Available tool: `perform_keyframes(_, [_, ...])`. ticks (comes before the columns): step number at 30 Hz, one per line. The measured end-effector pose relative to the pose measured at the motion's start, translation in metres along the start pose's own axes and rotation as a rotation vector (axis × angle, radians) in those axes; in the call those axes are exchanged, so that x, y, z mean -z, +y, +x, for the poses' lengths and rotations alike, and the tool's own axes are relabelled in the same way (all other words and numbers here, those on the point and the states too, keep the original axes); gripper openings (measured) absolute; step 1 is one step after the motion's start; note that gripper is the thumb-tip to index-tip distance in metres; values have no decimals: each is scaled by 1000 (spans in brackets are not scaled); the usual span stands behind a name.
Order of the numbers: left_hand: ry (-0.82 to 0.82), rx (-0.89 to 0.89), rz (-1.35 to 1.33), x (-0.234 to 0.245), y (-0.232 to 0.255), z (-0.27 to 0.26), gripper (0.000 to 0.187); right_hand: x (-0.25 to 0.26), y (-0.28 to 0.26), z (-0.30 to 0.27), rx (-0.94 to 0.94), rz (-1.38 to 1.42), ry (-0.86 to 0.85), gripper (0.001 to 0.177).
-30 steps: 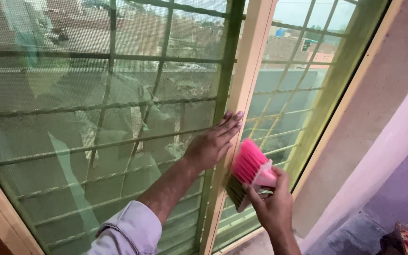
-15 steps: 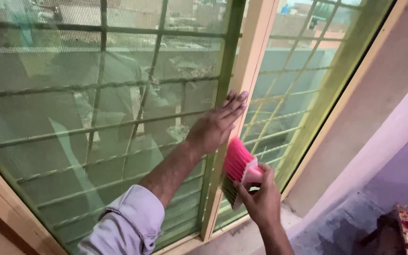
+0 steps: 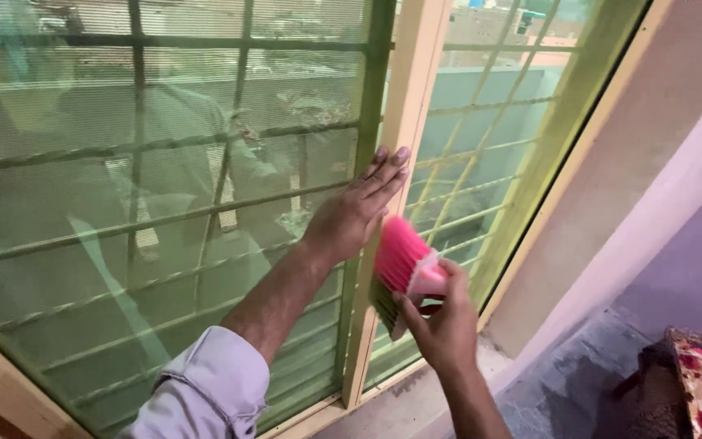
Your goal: The person uses a small pink and green brush to scrub the frame and screen of a window. They move around the room briefly before returning to continue scrubbing the window frame and screen.
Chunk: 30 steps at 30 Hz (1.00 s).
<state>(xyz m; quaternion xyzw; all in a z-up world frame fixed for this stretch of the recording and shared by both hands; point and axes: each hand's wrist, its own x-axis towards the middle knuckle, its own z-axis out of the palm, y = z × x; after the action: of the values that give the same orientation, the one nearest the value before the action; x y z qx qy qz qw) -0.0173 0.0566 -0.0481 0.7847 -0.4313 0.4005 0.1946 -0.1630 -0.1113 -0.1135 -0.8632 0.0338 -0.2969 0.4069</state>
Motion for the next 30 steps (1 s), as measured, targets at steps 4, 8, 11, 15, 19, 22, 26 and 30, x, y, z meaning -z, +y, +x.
perform_keyframes(4, [31, -33, -64, 2, 3, -1, 69, -9, 12, -4, -4, 56, -33, 78])
perform_keyframes(8, [51, -32, -38, 0, 4, -1, 66, -13, 32, -10, -42, -56, -67, 78])
perform_keyframes(11, [58, -25, -18, -2, 5, -1, 65, -9, 33, -13, -52, -85, -74, 80])
perform_keyframes(15, [52, -9, -9, 1, 7, -1, 65, -5, 34, -11, -66, -48, -45, 83])
perform_keyframes(19, [13, 5, 1, -1, 5, 0, 63, 7, 2, -4, -55, 57, -60, 77])
perform_keyframes(22, [24, 0, -51, -2, 3, -1, 66, 8, -13, -1, -26, 57, -11, 78])
perform_keyframes(26, [26, -11, -83, 0, 4, -1, 74, 2, -10, 2, -37, 21, -41, 80])
perform_keyframes(30, [28, -13, -70, 0, 4, 0, 65, -3, 8, -3, -120, -50, -75, 79])
